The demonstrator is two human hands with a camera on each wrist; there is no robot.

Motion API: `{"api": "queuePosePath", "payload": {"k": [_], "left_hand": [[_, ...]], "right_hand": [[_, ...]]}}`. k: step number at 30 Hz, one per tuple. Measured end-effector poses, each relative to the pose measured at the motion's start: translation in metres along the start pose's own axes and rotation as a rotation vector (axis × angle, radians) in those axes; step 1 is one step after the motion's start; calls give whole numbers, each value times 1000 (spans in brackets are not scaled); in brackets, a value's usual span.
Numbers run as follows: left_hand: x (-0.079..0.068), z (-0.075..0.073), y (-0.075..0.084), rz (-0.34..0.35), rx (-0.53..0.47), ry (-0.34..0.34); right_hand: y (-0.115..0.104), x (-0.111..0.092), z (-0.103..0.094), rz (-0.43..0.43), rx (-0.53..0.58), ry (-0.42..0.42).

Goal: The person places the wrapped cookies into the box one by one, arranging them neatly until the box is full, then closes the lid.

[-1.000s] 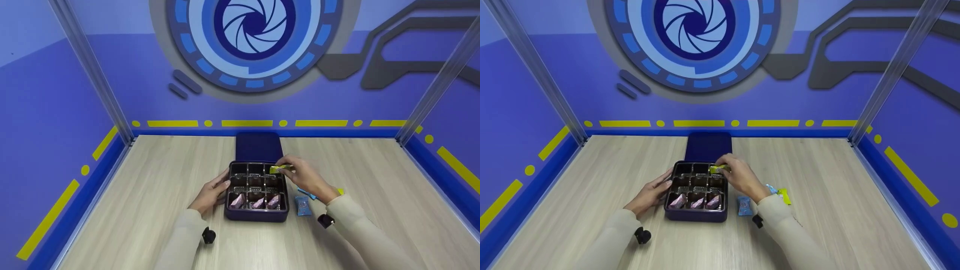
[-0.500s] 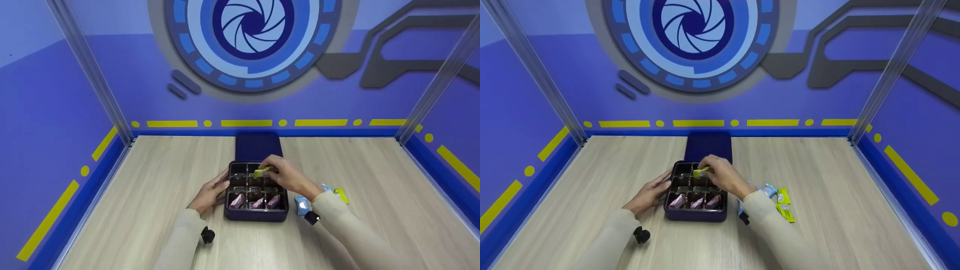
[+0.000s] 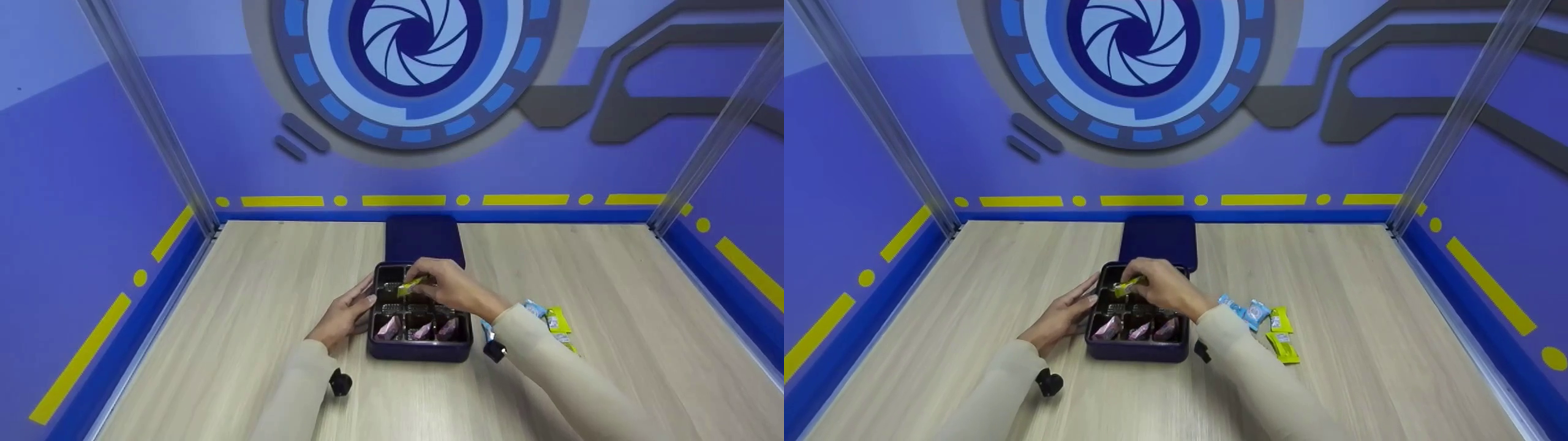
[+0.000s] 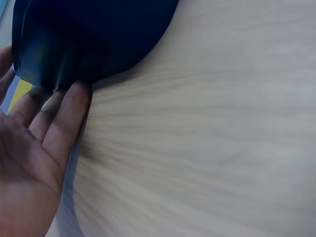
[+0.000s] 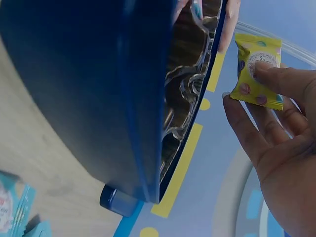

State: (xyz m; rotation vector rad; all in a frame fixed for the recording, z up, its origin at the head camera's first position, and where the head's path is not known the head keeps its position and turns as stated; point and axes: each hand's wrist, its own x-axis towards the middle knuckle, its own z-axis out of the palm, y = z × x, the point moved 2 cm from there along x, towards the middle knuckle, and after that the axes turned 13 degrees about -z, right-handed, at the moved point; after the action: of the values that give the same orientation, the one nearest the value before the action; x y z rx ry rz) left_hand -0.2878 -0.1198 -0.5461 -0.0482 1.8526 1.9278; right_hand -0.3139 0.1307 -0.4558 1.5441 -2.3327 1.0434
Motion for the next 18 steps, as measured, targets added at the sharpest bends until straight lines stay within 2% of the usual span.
{"api": "queuePosePath", "payload": {"k": [6,18], "left_hand": [[0,0,0,14,32,6],[-3,1,3,9,20,-9]], "right_hand": [[-1,9,7,-15,-6,-29],[-1,19,18,28,41,-88]]}}
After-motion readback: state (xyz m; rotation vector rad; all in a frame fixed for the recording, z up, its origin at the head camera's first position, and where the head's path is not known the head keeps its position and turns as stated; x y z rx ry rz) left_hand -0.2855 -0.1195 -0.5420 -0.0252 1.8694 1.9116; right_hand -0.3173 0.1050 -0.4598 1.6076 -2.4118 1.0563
